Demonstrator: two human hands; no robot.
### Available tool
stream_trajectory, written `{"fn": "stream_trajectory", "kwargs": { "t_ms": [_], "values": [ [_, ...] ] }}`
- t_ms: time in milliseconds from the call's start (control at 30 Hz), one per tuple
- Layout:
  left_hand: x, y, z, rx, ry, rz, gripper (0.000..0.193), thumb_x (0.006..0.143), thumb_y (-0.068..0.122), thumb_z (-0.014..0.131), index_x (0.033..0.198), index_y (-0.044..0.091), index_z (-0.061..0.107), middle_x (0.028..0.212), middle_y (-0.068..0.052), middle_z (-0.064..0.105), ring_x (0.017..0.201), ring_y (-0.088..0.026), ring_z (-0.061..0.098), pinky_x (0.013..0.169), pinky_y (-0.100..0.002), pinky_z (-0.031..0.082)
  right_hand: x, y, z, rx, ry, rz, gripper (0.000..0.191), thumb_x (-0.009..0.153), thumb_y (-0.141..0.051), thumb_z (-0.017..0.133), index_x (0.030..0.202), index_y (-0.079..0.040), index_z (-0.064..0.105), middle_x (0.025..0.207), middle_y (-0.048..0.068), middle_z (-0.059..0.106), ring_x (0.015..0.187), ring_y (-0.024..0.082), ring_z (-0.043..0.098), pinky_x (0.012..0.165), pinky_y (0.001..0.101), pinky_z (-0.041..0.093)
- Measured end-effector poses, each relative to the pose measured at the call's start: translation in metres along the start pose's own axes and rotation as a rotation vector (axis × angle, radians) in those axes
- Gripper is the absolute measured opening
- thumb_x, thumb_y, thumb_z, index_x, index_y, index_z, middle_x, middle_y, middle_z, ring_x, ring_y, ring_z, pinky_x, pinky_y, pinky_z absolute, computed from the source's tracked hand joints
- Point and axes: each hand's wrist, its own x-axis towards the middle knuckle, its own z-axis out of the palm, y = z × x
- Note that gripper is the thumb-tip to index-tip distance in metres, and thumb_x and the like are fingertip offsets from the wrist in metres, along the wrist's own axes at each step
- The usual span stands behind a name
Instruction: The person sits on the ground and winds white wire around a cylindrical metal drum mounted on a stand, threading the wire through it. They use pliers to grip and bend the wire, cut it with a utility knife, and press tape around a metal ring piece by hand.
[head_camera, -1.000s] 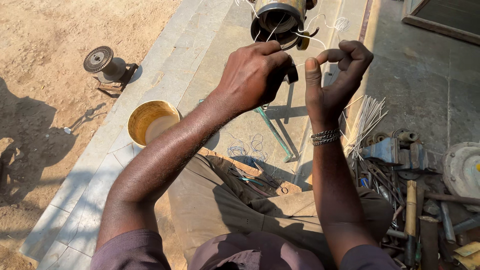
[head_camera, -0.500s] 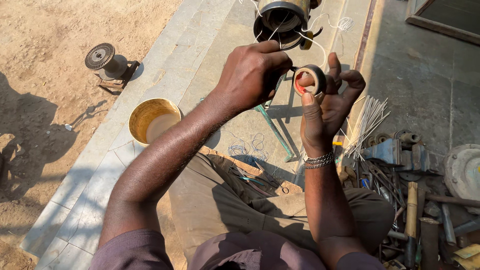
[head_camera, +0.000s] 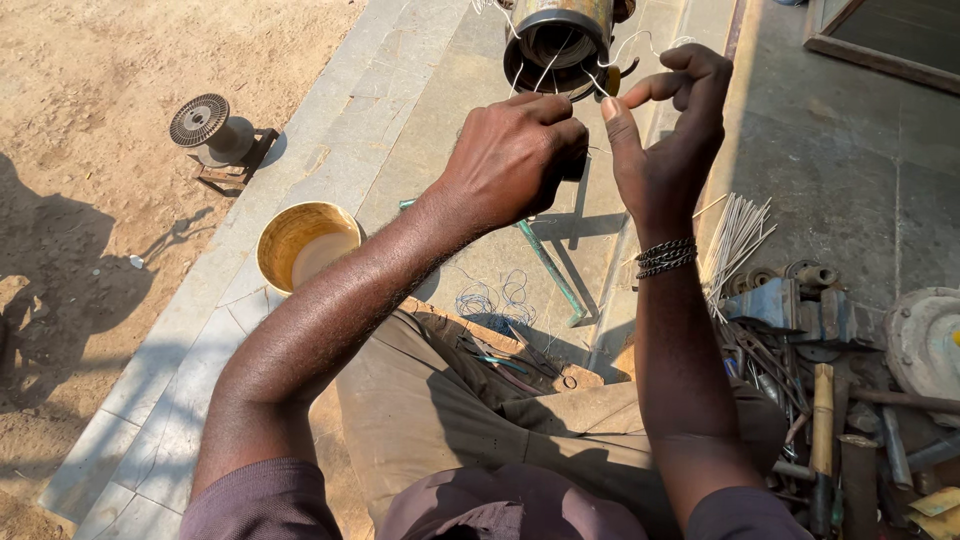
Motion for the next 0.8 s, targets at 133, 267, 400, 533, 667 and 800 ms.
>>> {"fn": "stream_trajectory", "kwargs": {
  "t_ms": [133,267,400,533,667,800],
  "values": [
    [0.005,-0.005,-0.004,-0.197,0.044,-0.044,0.012,0.079,0.008,0.078,0.091,0.007,0.076,0.087,-0.009,0.072,0.080,-0.030,0.073,0.064,-0.043,0.057,-0.043,-0.008,-0.004,0.104,0.085,-0.031,0.051,0.092,-0.019,0.086,0.126,-0.003,0.050,0.112,0.005,0.054,0.099,0.013,0.061,0.095,0.0320,0.052],
    [0.007,-0.007,-0.006,-0.503,-0.007,-0.115,0.010,0.088,0.008,0.079,0.096,0.004,0.076,0.085,-0.012,0.075,0.081,-0.027,0.078,0.069,-0.038,0.061,-0.071,-0.010,0.002,-0.136,-0.029,-0.187,0.040,0.090,-0.010,0.083,0.117,-0.012,0.052,0.122,0.017,0.051,0.119,0.032,0.055,0.110,0.0424,0.048],
    [0.005,-0.009,-0.009,-0.521,-0.018,-0.089,0.009,0.087,0.006,0.076,0.096,0.005,0.077,0.083,-0.012,0.075,0.077,-0.026,0.079,0.067,-0.038,0.061,-0.077,-0.010,0.008,1.041,0.156,0.225,0.059,0.099,-0.012,0.082,0.137,-0.015,0.037,0.142,0.014,0.061,0.105,0.013,0.059,0.104,0.0347,0.043],
    [-0.002,-0.001,-0.002,-0.265,0.021,0.020,0.009,0.088,0.008,0.075,0.096,0.006,0.076,0.084,-0.011,0.071,0.078,-0.030,0.072,0.065,-0.043,0.057,-0.060,-0.002,0.013,0.950,0.175,0.177,0.060,0.100,-0.006,0.080,0.139,-0.017,0.036,0.132,0.015,0.064,0.119,0.013,0.063,0.117,0.0355,0.038],
    [-0.008,0.003,0.006,0.031,0.001,0.114,0.011,0.095,0.016,0.071,0.096,0.004,0.069,0.084,-0.008,0.061,0.081,-0.028,0.067,0.065,-0.044,0.055,-0.030,0.018,0.017,0.477,0.104,0.180,0.053,0.104,-0.006,0.084,0.134,-0.011,0.041,0.104,0.006,0.056,0.094,0.008,0.055,0.121,0.0354,0.034],
    [-0.005,0.001,0.011,0.080,0.099,0.162,0.018,0.094,0.013,0.068,0.110,0.004,0.070,0.091,-0.008,0.061,0.086,-0.026,0.067,0.064,-0.041,0.054,-0.013,0.033,0.012,0.165,0.064,0.178,0.055,0.098,-0.018,0.090,0.129,-0.008,0.046,0.119,0.001,0.057,0.083,0.005,0.056,0.094,0.0359,0.054]
  ]
}}
